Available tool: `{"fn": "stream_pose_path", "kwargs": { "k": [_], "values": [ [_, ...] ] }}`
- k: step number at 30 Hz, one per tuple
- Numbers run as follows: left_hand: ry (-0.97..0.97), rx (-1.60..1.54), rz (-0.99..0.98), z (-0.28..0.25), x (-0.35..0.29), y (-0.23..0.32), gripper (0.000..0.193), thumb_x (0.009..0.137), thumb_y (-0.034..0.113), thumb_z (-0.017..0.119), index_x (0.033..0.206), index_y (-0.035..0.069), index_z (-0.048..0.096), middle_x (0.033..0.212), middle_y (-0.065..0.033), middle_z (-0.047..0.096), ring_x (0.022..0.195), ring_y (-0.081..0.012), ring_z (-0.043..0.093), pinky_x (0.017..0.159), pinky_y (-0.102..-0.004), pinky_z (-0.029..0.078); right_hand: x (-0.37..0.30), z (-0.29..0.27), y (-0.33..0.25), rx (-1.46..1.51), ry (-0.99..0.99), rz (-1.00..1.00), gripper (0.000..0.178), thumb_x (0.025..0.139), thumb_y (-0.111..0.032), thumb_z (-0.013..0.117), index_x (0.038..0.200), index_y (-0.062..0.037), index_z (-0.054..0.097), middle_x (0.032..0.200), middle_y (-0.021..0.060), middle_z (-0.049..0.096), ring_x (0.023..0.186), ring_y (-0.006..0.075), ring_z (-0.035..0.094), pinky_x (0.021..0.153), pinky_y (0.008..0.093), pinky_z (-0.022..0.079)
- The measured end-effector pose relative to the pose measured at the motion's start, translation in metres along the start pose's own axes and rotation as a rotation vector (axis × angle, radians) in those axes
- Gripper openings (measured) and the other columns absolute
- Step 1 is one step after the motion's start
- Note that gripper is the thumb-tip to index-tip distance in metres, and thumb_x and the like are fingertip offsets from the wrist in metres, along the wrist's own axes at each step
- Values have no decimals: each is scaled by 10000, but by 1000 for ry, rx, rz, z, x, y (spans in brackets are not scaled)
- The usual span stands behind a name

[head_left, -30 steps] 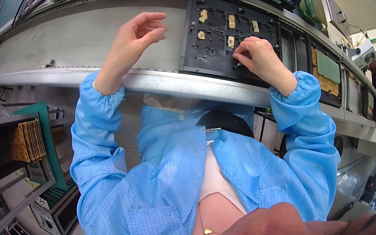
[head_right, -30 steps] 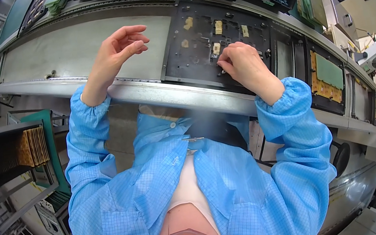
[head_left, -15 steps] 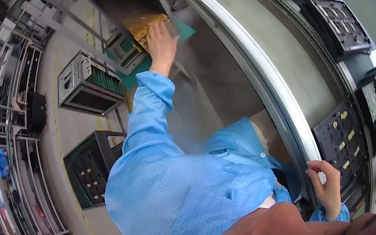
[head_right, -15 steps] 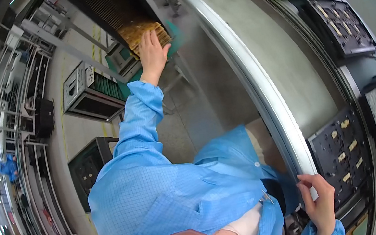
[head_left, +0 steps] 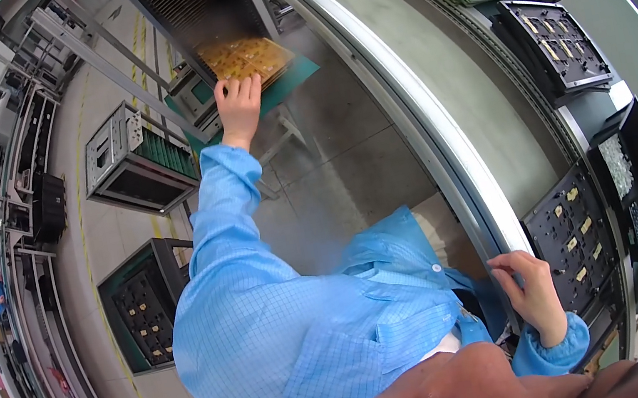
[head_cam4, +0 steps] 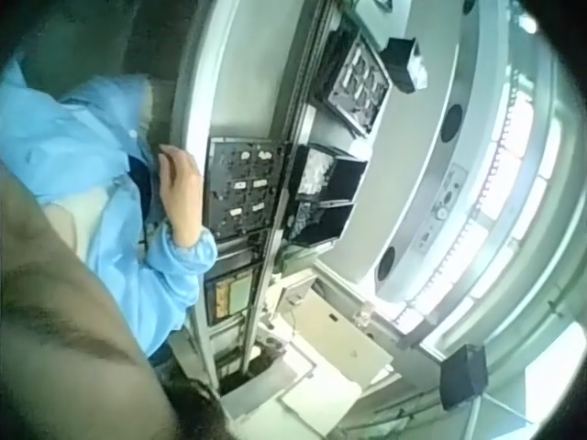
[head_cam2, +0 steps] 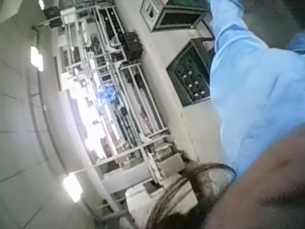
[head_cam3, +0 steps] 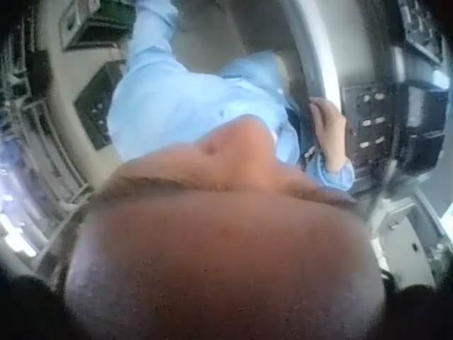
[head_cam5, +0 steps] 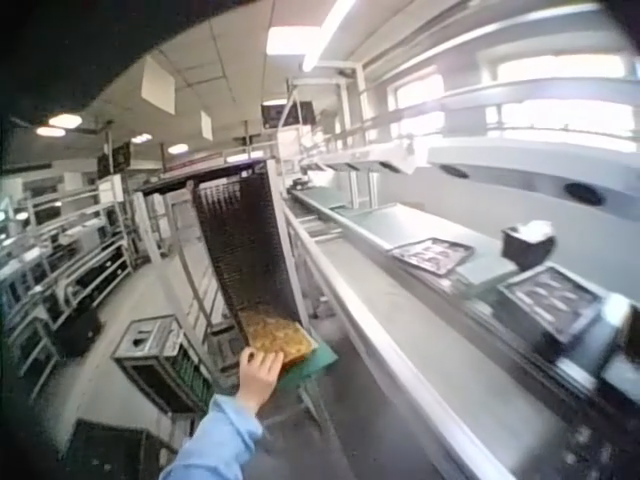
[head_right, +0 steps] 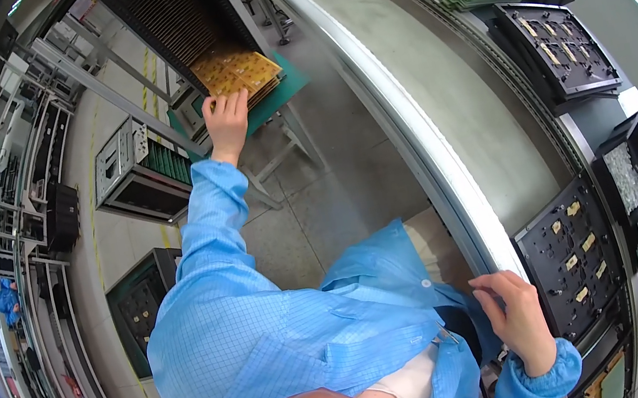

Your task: The person assembles electronic components onto printed circuit boards by hand at an industrial workbench.

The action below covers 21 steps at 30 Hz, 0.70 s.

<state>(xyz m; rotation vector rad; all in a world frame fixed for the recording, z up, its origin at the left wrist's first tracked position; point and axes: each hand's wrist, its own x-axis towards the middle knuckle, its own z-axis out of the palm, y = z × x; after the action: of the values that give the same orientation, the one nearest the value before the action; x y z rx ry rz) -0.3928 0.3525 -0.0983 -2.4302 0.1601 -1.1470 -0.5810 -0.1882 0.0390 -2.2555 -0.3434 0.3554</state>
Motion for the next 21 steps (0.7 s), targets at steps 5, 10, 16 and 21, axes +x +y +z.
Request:
{"fn": "stream_pose_path", "kwargs": {
  "k": [5, 10, 16, 21],
  "values": [
    [241, -283, 102, -110, 6, 73, 304, 786, 60, 698, 1084, 111, 733, 993, 15, 687, 827, -144, 603, 833, -363, 401, 23, 15, 26, 175, -3, 20, 175, 940, -36, 627, 1099, 23, 670, 997, 138, 716, 893, 219, 697, 819, 297, 532],
    [450, -604, 361, -199, 30, 144, 243, 815, 114, 688, 1048, 137, 753, 1016, 42, 722, 928, -104, 628, 852, -344, 390, 57, 21, 33, 928, 55, 130, 435, 1052, -278, 521, 1355, 34, 509, 1192, 128, 668, 1039, 187, 670, 925, 316, 531],
    [672, -987, 730, -227, 79, 230, 220, 874, 175, 667, 1085, 171, 729, 1145, 40, 687, 1042, -123, 614, 951, -371, 418, 30, -25, 46, 1043, 353, 92, 351, 998, -180, 605, 1287, 13, 553, 1210, 84, 654, 1074, 138, 639, 965, 304, 510],
    [528, -1277, 767, -226, 100, 277, 257, 881, 125, 672, 1126, 191, 710, 1180, 21, 651, 1098, -156, 604, 1040, -489, 464, -23, -111, 90, 585, 569, 105, 358, 1017, -203, 580, 1313, -4, 554, 1135, 30, 684, 1018, 80, 633, 906, 238, 497]
  ]
}}
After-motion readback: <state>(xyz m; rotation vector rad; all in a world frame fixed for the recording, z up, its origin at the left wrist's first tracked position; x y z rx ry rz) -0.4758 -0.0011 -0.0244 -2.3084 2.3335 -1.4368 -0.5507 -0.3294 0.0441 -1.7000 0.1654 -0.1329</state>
